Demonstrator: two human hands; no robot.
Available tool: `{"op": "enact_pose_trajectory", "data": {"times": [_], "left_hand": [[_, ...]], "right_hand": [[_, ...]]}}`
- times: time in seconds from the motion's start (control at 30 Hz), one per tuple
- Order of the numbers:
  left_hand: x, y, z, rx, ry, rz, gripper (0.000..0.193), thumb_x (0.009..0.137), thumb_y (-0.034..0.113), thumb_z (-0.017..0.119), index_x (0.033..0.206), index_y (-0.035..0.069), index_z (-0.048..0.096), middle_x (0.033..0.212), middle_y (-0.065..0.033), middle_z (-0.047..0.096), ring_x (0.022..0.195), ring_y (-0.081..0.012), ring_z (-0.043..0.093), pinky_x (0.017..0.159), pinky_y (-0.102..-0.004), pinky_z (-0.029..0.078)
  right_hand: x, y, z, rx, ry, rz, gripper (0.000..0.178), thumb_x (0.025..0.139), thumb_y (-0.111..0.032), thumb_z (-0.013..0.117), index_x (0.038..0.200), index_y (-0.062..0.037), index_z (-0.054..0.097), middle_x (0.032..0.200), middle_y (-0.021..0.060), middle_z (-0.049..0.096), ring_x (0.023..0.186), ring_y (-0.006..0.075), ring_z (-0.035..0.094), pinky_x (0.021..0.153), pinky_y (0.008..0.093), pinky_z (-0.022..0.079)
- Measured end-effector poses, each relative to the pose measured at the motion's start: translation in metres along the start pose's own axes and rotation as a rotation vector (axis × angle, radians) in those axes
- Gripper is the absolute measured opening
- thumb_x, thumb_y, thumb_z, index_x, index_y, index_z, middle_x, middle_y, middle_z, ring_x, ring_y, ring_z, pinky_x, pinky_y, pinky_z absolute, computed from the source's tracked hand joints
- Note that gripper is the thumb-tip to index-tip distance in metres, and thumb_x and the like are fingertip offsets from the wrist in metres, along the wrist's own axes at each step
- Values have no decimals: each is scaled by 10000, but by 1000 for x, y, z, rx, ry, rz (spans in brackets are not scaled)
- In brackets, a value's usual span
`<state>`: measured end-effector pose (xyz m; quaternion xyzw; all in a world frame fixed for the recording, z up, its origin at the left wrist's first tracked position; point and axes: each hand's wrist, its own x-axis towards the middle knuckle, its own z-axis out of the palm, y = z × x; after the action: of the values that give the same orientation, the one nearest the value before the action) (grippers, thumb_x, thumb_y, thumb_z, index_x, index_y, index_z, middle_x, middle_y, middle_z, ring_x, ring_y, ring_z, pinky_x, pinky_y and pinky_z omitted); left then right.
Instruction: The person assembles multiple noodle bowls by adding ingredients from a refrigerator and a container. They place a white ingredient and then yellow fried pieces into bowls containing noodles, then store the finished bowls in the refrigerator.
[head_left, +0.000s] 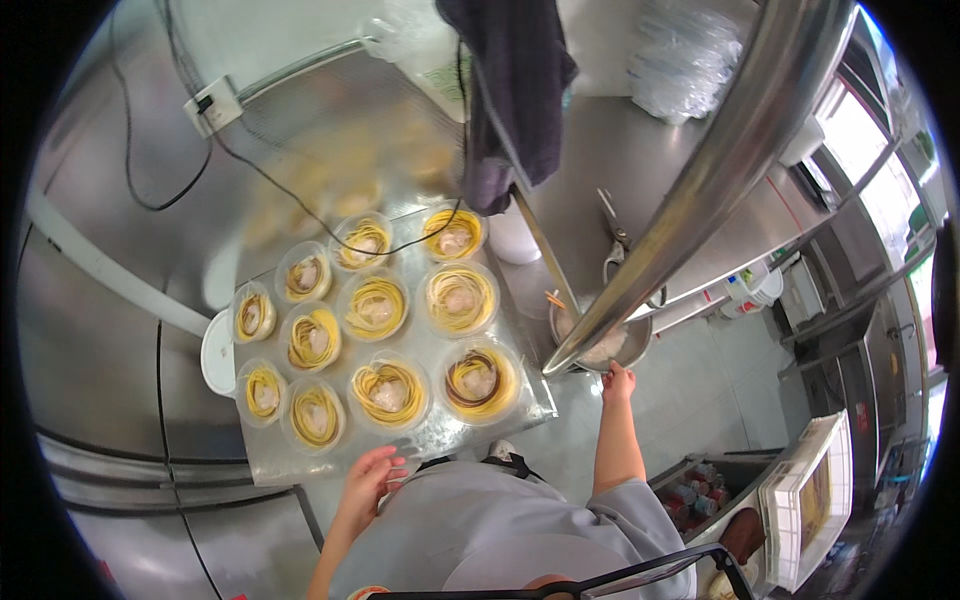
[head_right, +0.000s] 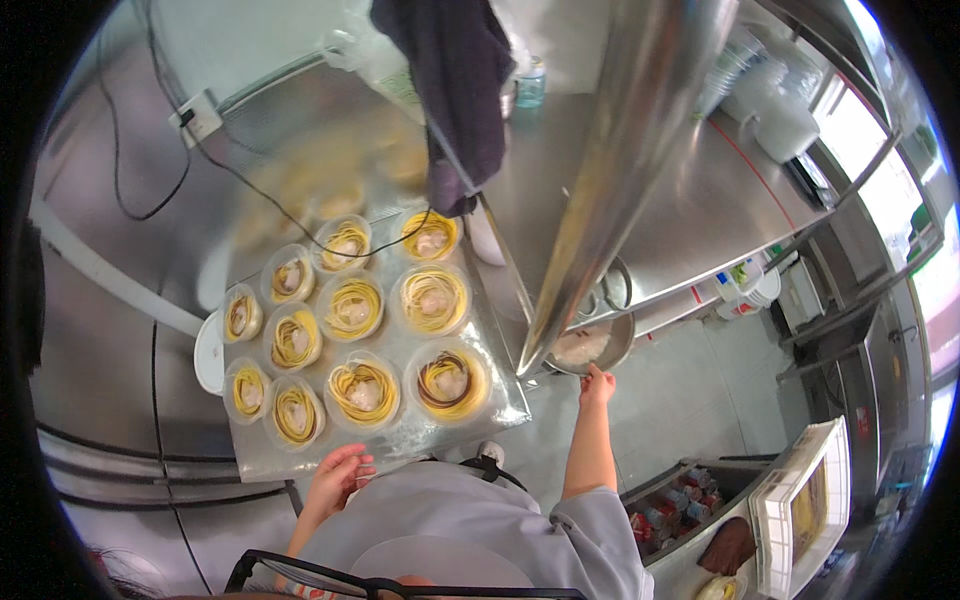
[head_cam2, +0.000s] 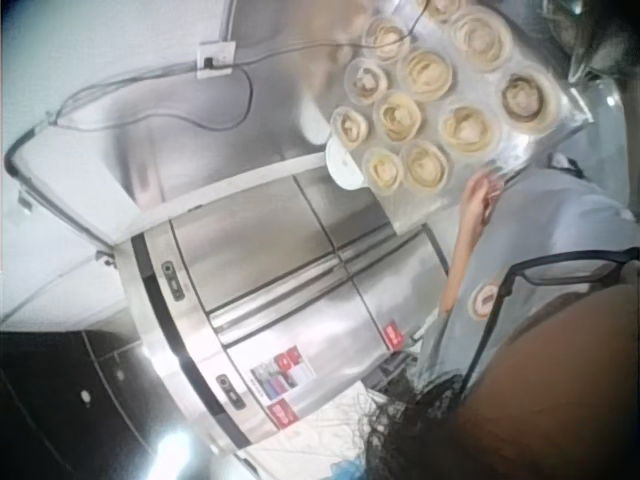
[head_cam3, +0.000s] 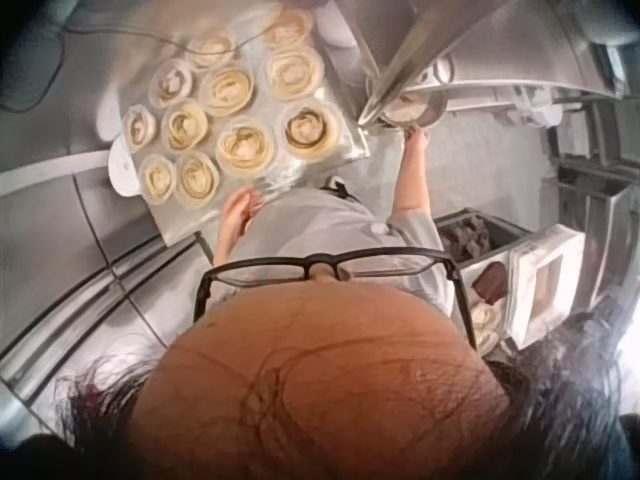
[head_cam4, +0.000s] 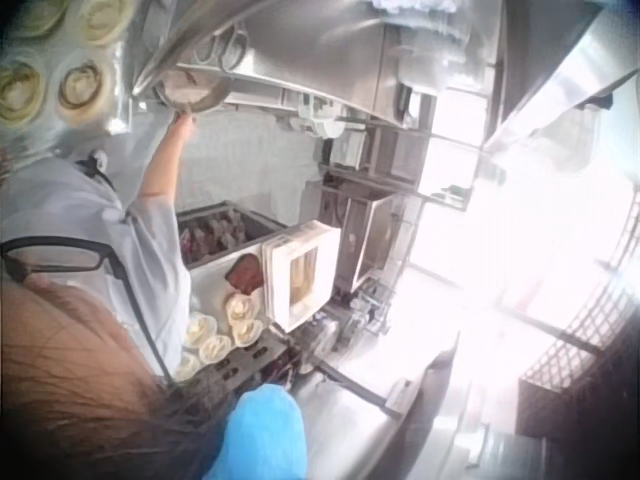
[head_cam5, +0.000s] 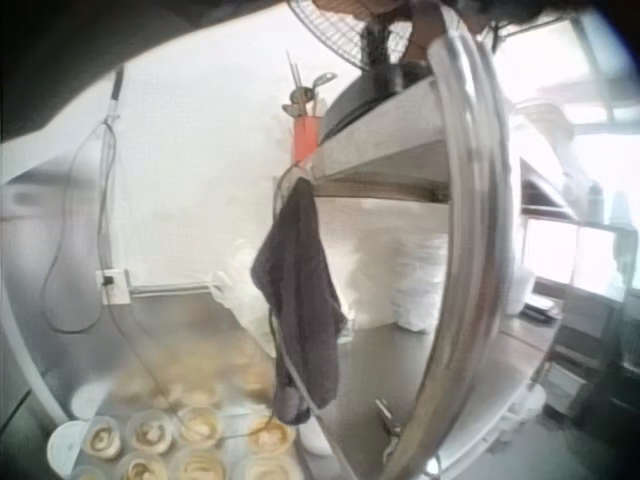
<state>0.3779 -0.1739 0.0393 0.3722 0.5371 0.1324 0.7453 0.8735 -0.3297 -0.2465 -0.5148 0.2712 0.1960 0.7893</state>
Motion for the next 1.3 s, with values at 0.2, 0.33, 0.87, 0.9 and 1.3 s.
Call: {"op": "enact_pose_trajectory", "data": {"times": [0.2, 0.33, 0.87, 0.9, 1.3], "left_hand": [[6, -9, -6, -16, 185, 68, 257, 974, 168, 562, 1217, 86, 578, 1094, -68, 660, 935, -179, 645, 779, -290, 504], [29, 0, 6, 37, 132, 101, 251, 976, 167, 564, 1210, 77, 576, 1105, -82, 653, 930, -181, 646, 767, -300, 513], [137, -37, 89, -54, -257, -137, 550, 1032, 308, 478, 1457, 102, 196, 1097, -178, 624, 968, -240, 666, 839, -361, 564], [139, -32, 99, -40, -211, -75, 542, 1033, 294, 478, 1458, 113, 195, 1071, -170, 632, 950, -236, 669, 831, -356, 566], [138, -104, 167, -431, 343, 218, 529, 885, 55, 439, 1413, 80, 440, 1014, -139, 705, 784, -230, 724, 638, -316, 602]], "right_hand": [[-61, -16, 77, -1094, -10, -1181, 340, 714, -133, 761, 1000, -29, 607, 972, 160, 601, 1033, 395, 524, 930, 495, 413], [46, 39, 81, -155, -675, -270, 351, 946, -180, 530, 1261, -27, 554, 1257, 104, 556, 1150, 244, 522, 977, 406, 450], [62, -49, 95, -1823, -543, -1060, 464, 946, -254, 520, 1370, -83, 442, 1332, 139, 458, 1165, 306, 440, 1001, 454, 321], [65, -68, 95, -1882, -526, -1034, 477, 954, -274, 504, 1385, -83, 430, 1359, 139, 438, 1197, 306, 417, 1026, 453, 299], [149, -53, 90, -1794, -1108, -1146, 411, 979, -401, 439, 1165, -70, 599, 1164, 139, 588, 1082, 275, 528, 958, 405, 381]]}}
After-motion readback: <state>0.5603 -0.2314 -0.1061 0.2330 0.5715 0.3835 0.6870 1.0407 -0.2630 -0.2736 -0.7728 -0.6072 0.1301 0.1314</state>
